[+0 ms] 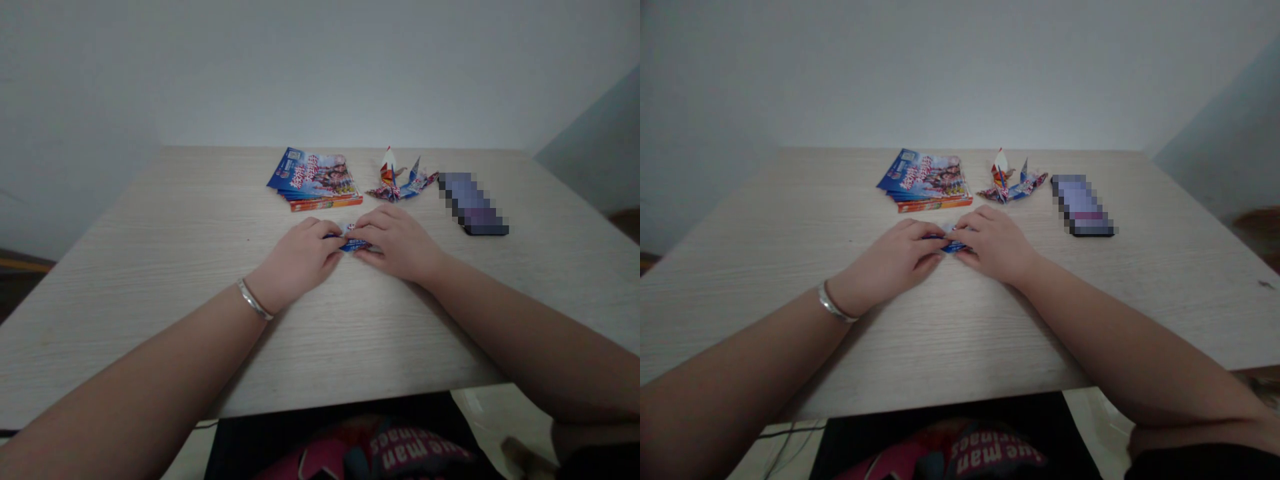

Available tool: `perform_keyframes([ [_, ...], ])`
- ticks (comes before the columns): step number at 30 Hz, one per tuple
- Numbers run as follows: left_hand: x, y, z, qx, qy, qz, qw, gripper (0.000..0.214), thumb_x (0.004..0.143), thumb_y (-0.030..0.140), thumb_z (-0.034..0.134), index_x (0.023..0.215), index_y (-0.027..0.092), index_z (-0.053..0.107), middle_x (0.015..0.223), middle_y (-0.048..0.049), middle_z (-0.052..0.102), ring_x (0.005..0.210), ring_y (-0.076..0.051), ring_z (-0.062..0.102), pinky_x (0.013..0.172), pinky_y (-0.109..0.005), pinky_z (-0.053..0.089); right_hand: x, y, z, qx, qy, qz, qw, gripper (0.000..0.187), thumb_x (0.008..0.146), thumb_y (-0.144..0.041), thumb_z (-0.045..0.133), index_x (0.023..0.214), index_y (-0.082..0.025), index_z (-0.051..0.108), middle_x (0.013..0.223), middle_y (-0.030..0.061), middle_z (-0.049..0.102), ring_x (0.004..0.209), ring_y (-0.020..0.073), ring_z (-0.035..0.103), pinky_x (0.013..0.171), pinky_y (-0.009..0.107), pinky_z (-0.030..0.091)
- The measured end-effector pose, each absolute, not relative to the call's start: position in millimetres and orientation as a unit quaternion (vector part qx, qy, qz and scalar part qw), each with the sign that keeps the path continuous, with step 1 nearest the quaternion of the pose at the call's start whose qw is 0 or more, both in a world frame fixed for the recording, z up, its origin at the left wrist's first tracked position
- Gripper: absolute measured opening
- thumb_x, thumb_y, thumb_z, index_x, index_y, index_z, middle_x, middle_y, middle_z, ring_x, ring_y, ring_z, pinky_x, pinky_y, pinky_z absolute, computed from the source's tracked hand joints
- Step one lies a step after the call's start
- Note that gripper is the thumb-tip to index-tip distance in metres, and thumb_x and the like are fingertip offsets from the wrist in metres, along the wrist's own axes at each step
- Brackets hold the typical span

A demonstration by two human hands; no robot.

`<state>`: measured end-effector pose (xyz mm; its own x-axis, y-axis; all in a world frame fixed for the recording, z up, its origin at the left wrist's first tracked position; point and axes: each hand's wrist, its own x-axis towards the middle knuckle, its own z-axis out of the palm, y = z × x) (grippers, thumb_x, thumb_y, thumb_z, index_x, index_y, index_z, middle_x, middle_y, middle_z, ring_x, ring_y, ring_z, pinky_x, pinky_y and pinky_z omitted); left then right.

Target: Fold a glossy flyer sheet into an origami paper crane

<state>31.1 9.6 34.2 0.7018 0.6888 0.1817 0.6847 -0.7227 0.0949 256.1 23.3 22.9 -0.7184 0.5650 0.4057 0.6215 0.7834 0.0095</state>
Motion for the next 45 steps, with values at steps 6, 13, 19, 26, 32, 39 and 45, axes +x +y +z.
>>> perform_keyframes([
  [6, 33, 7, 37, 0.913, 0.401, 0.069, 0.016, 0.029, 0.101, 0.024, 0.05, 0.11, 0.014, 0.076, 0.107, -0.0109, 0.073, 0.1, -0.026, 0.066, 0.093, -0.042, 0.055, 253, 24, 25, -0.259, -0.95, -0.105, 0.139, 0.028, 0.101, -0.025, 0.053, 0.09, -0.018, 0.079, 0.091, 0.0064, 0.079, 0.084, 0.0213, 0.064, 0.082, 0.037, 0.048],
  [13, 34, 5, 42, 0.913, 0.402, 0.058, 0.022, 0.029, 0.101, 0.021, 0.05, 0.104, 0.012, 0.077, 0.102, -0.0112, 0.074, 0.099, -0.026, 0.066, 0.095, -0.042, 0.053, 256, 20, 24, -0.314, -0.938, -0.061, 0.135, 0.023, 0.098, -0.024, 0.057, 0.091, -0.017, 0.078, 0.097, 0.0098, 0.076, 0.087, 0.0219, 0.066, 0.078, 0.034, 0.049],
  [19, 36, 3, 42, 0.91, 0.411, 0.051, -0.007, 0.023, 0.099, 0.026, 0.056, 0.097, 0.013, 0.075, 0.1, -0.0111, 0.072, 0.094, -0.025, 0.065, 0.086, -0.039, 0.053, 252, 18, 27, -0.353, -0.925, -0.019, 0.143, 0.02, 0.094, -0.022, 0.059, 0.088, -0.017, 0.078, 0.089, 0.0087, 0.075, 0.084, 0.0222, 0.066, 0.074, 0.033, 0.046],
  [26, 33, 4, 37, 0.909, 0.41, 0.075, -0.013, 0.02, 0.098, 0.028, 0.058, 0.1, 0.016, 0.074, 0.098, -0.0091, 0.071, 0.093, -0.024, 0.065, 0.08, -0.036, 0.052, 251, 17, 25, -0.372, -0.913, 0.018, 0.164, 0.021, 0.091, -0.023, 0.056, 0.087, -0.018, 0.076, 0.088, 0.0079, 0.074, 0.083, 0.0219, 0.065, 0.074, 0.033, 0.045],
  [32, 33, 6, 33, 0.912, 0.399, 0.085, -0.033, 0.02, 0.099, 0.029, 0.057, 0.097, 0.017, 0.073, 0.094, -0.0084, 0.07, 0.087, -0.023, 0.064, 0.074, -0.035, 0.049, 250, 14, 24, -0.368, -0.914, 0.023, 0.17, 0.018, 0.09, -0.023, 0.058, 0.093, -0.02, 0.075, 0.09, 0.0073, 0.073, 0.087, 0.0219, 0.065, 0.075, 0.032, 0.045],
  [39, 32, 7, 32, 0.919, 0.385, 0.084, -0.024, 0.024, 0.1, 0.026, 0.053, 0.091, 0.016, 0.072, 0.091, -0.0077, 0.07, 0.085, -0.022, 0.063, 0.073, -0.034, 0.048, 247, 12, 25, -0.344, -0.93, -0.019, 0.132, 0.023, 0.096, -0.03, 0.058, 0.094, -0.02, 0.078, 0.095, 0.0076, 0.076, 0.09, 0.0228, 0.066, 0.075, 0.034, 0.045],
  [45, 32, 7, 32, 0.915, 0.392, 0.095, -0.022, 0.025, 0.1, 0.025, 0.052, 0.089, 0.016, 0.072, 0.089, -0.0074, 0.07, 0.084, -0.021, 0.063, 0.072, -0.033, 0.048, 246, 11, 26, -0.372, -0.918, -0.012, 0.133, 0.024, 0.095, -0.032, 0.058, 0.091, -0.02, 0.079, 0.092, 0.0073, 0.077, 0.086, 0.022, 0.065, 0.071, 0.033, 0.044],
])
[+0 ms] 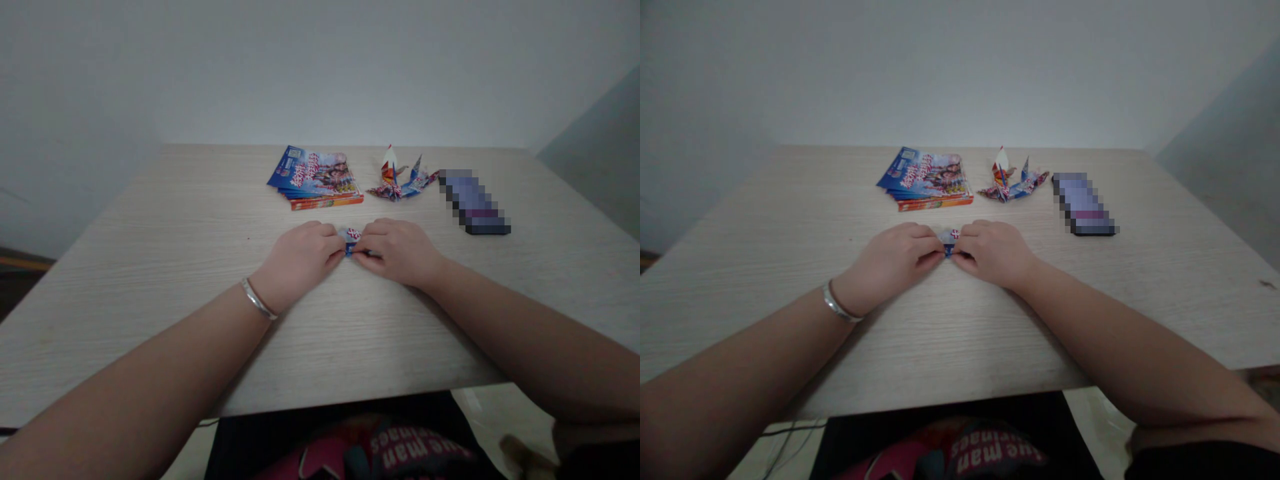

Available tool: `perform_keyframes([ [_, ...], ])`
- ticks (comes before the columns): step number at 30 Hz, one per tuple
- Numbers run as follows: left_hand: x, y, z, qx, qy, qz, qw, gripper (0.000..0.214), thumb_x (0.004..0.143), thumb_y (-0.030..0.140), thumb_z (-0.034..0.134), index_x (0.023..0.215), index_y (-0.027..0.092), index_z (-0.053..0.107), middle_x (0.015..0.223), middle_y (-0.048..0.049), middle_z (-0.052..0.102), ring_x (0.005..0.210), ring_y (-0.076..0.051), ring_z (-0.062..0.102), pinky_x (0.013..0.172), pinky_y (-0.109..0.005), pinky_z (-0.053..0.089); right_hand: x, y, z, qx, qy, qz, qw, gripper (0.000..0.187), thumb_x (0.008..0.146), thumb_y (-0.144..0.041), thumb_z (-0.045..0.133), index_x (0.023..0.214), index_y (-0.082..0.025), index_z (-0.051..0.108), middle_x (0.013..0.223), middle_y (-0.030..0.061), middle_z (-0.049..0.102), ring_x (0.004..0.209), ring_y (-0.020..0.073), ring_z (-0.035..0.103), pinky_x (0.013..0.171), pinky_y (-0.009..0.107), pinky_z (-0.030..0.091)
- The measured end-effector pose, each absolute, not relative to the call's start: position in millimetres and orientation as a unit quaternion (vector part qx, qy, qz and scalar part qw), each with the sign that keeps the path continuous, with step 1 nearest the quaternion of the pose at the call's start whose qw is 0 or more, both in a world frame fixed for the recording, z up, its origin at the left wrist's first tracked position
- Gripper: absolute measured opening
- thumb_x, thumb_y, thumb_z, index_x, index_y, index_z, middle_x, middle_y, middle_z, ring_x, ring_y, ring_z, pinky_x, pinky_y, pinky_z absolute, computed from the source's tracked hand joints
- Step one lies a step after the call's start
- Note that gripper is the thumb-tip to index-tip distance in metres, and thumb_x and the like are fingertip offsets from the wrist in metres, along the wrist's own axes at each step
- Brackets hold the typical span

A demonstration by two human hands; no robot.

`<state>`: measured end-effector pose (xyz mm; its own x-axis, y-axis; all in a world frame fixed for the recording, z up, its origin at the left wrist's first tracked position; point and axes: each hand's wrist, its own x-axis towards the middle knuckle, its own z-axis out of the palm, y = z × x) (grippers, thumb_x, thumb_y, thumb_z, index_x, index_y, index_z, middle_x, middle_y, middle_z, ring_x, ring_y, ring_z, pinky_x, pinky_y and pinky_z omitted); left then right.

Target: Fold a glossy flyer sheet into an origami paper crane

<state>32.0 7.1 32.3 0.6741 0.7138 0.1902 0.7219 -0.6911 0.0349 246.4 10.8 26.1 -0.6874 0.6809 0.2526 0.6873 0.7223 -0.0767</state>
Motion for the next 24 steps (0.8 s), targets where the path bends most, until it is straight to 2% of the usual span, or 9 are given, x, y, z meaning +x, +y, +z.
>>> perform_keyframes([
  [4, 32, 7, 32, -0.916, -0.388, -0.102, 0.008, 0.025, 0.099, 0.025, 0.051, 0.089, 0.015, 0.072, 0.088, -0.0077, 0.069, 0.083, -0.021, 0.063, 0.074, -0.034, 0.049, 245, 13, 24, -0.368, -0.918, -0.004, 0.147, 0.024, 0.093, -0.026, 0.056, 0.086, -0.019, 0.078, 0.088, 0.0079, 0.075, 0.083, 0.0219, 0.064, 0.071, 0.033, 0.043],
  [10, 32, 9, 28, -0.909, -0.386, -0.144, -0.056, 0.023, 0.097, 0.026, 0.056, 0.089, 0.015, 0.073, 0.087, -0.0082, 0.069, 0.085, -0.021, 0.062, 0.081, -0.035, 0.05, 243, 19, 18, -0.38, -0.901, 0.097, 0.186, 0.016, 0.088, -0.021, 0.058, 0.084, -0.018, 0.073, 0.084, 0.0072, 0.071, 0.081, 0.0203, 0.062, 0.076, 0.032, 0.044],
  [18, 32, 11, 23, -0.87, -0.445, -0.168, -0.127, 0.018, 0.091, 0.025, 0.063, 0.078, 0.015, 0.07, 0.078, -0.0045, 0.066, 0.075, -0.018, 0.059, 0.074, -0.033, 0.047, 244, 20, 18, -0.47, -0.844, 0.181, 0.185, 0.012, 0.085, -0.025, 0.068, 0.075, -0.019, 0.071, 0.068, 0.0003, 0.065, 0.065, 0.0142, 0.055, 0.061, 0.027, 0.036],
  [24, 33, 10, 21, -0.862, -0.463, -0.172, -0.116, 0.019, 0.091, 0.027, 0.061, 0.08, 0.015, 0.07, 0.077, -0.0046, 0.066, 0.073, -0.018, 0.058, 0.071, -0.032, 0.047, 239, 23, 13, -0.499, -0.832, 0.168, 0.176, 0.016, 0.086, -0.026, 0.068, 0.072, -0.019, 0.067, 0.067, 0.0004, 0.064, 0.062, 0.0135, 0.053, 0.059, 0.027, 0.033],
])
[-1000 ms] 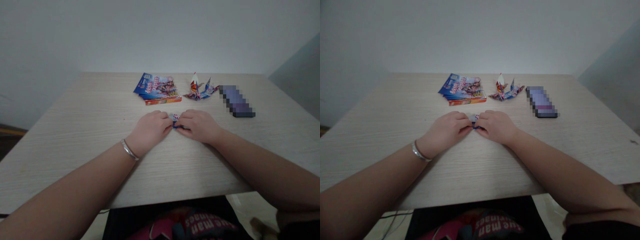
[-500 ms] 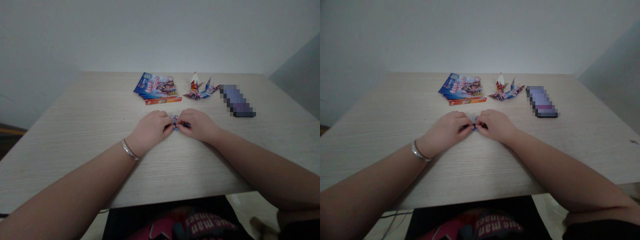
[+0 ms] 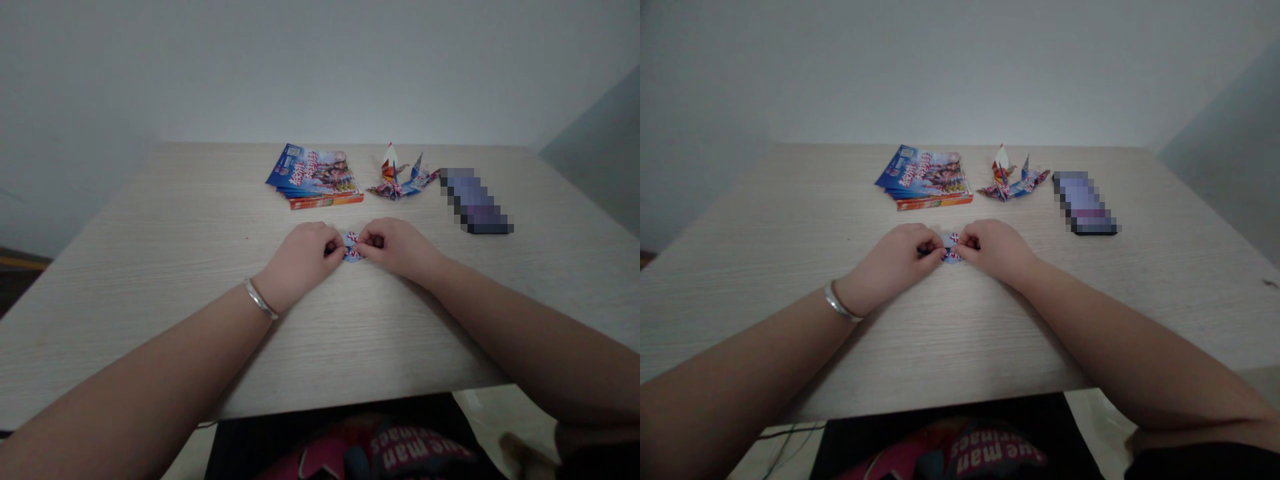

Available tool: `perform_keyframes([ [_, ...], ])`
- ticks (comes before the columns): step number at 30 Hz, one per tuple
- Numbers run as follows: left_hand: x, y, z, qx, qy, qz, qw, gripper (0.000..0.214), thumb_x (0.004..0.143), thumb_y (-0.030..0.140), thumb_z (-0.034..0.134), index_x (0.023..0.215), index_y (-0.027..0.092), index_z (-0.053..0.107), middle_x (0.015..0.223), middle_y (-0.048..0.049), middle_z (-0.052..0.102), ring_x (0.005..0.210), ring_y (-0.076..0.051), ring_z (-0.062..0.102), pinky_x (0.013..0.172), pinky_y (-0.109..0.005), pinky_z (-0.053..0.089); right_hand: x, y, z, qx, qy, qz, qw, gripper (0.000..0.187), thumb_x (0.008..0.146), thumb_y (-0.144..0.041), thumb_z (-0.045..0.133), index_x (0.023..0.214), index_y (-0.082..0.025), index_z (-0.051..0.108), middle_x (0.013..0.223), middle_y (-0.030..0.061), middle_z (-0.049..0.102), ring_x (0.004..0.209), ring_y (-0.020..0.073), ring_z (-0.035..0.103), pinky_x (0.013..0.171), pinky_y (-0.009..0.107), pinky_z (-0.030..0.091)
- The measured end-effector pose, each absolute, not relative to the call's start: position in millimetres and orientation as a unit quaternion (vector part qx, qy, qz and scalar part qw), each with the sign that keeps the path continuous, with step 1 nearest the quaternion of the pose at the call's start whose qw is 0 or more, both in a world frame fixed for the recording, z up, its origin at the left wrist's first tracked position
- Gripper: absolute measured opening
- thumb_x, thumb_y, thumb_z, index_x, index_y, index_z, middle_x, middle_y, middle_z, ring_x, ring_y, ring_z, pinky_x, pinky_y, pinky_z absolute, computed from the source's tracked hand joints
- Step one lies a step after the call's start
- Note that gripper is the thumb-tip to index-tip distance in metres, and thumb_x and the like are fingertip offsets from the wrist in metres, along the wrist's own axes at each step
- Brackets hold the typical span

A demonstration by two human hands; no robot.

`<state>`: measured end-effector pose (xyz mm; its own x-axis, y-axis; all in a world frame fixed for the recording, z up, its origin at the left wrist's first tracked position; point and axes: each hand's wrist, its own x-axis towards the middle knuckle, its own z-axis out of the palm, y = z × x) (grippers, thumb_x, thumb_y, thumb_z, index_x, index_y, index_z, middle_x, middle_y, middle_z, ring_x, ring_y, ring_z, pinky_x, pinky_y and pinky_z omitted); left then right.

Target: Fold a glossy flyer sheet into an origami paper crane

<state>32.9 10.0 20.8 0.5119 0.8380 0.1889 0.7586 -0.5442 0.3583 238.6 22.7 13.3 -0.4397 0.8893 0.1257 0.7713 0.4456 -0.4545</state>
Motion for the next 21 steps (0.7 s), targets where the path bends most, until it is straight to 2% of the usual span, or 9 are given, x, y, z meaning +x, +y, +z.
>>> perform_keyframes([
  [4, 33.9, 9.6, 20.6, 0.867, 0.463, 0.159, 0.097, 0.019, 0.092, 0.025, 0.06, 0.082, 0.014, 0.071, 0.078, -0.0055, 0.067, 0.074, -0.019, 0.059, 0.075, -0.033, 0.049, 239.8, 22.4, 13.5, -0.495, -0.835, 0.162, 0.178, 0.016, 0.086, -0.027, 0.067, 0.072, -0.019, 0.066, 0.068, 0.0009, 0.065, 0.063, 0.0138, 0.053, 0.059, 0.028, 0.033],
  [9, 35.0, 9.9, 20.9, 0.864, 0.471, 0.144, 0.099, 0.018, 0.092, 0.026, 0.061, 0.085, 0.014, 0.072, 0.081, -0.0067, 0.068, 0.078, -0.021, 0.06, 0.078, -0.035, 0.049, 243.1, 22.2, 16.6, -0.465, -0.839, 0.215, 0.184, 0.018, 0.085, -0.031, 0.068, 0.072, -0.019, 0.065, 0.067, -0.0001, 0.064, 0.063, 0.0137, 0.054, 0.059, 0.028, 0.034],
  [21, 36.4, 8.1, 21.2, 0.856, 0.484, 0.15, 0.104, 0.015, 0.092, 0.023, 0.06, 0.083, 0.014, 0.069, 0.08, -0.0056, 0.068, 0.074, -0.019, 0.059, 0.074, -0.034, 0.048, 235.6, 22.7, 18.0, -0.514, -0.833, 0.153, 0.137, 0.018, 0.084, -0.032, 0.063, 0.071, -0.019, 0.064, 0.07, 0.0029, 0.064, 0.065, 0.0161, 0.053, 0.061, 0.03, 0.033],
])
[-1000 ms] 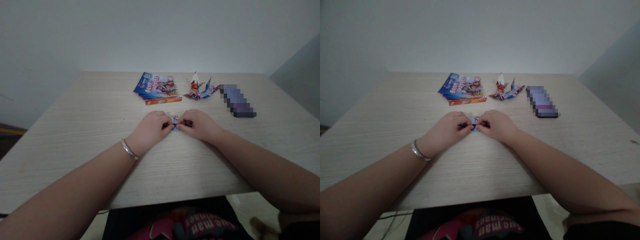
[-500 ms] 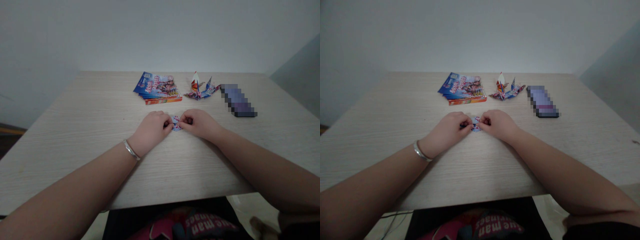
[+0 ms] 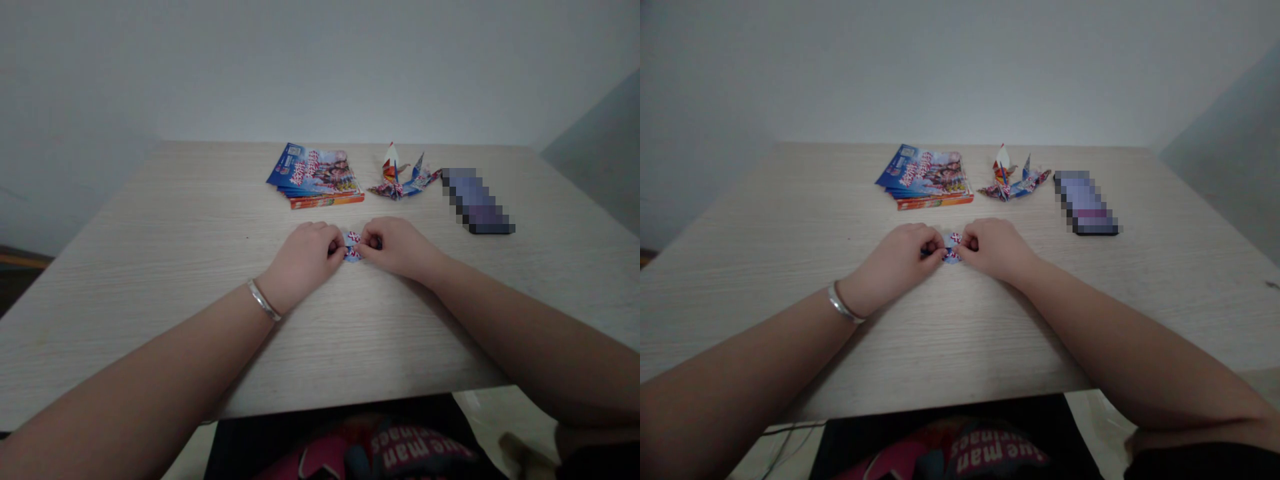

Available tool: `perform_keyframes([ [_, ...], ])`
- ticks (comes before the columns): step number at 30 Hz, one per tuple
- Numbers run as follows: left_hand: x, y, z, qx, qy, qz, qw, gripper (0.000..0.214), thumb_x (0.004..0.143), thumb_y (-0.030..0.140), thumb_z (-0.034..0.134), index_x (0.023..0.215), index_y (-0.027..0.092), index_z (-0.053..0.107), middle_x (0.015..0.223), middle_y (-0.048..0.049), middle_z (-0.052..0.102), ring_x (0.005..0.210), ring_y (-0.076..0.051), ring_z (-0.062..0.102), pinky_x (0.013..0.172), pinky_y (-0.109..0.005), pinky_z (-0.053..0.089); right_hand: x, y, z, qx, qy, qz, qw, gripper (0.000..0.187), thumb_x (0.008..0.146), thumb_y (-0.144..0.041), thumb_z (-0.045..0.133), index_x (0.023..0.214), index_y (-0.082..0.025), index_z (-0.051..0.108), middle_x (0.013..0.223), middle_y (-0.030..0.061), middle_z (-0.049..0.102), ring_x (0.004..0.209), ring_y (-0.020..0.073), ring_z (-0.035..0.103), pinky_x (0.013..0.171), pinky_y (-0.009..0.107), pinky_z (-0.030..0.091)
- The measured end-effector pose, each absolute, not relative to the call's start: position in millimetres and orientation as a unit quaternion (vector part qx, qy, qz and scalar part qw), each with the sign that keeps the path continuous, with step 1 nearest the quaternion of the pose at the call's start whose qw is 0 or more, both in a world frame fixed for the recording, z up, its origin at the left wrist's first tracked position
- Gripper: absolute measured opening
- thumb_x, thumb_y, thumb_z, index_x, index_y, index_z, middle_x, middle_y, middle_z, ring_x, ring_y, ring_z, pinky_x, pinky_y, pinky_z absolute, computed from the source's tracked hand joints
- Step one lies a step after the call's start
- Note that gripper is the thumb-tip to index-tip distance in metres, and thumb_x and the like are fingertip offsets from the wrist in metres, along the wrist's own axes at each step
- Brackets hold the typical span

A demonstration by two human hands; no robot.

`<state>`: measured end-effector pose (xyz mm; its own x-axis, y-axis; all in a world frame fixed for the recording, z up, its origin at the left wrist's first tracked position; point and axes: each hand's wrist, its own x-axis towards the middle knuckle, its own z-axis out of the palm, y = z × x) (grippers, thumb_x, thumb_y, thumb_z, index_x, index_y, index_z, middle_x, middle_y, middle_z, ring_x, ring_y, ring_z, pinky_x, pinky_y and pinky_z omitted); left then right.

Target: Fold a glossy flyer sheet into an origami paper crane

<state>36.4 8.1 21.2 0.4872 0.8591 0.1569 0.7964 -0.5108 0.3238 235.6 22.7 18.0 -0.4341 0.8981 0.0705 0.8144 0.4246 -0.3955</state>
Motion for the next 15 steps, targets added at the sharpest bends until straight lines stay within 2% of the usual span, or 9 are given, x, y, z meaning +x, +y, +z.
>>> perform_keyframes([
  [15, 38.7, 9.1, 22.4, 0.859, 0.493, 0.116, 0.083, 0.018, 0.094, 0.024, 0.057, 0.088, 0.014, 0.071, 0.081, -0.0066, 0.068, 0.076, -0.022, 0.059, 0.075, -0.035, 0.046, 229.9, 22.9, 21.2, -0.526, -0.833, 0.139, 0.098, 0.02, 0.085, -0.035, 0.059, 0.071, -0.02, 0.059, 0.072, 0.0036, 0.062, 0.068, 0.0174, 0.051, 0.063, 0.032, 0.031],
])
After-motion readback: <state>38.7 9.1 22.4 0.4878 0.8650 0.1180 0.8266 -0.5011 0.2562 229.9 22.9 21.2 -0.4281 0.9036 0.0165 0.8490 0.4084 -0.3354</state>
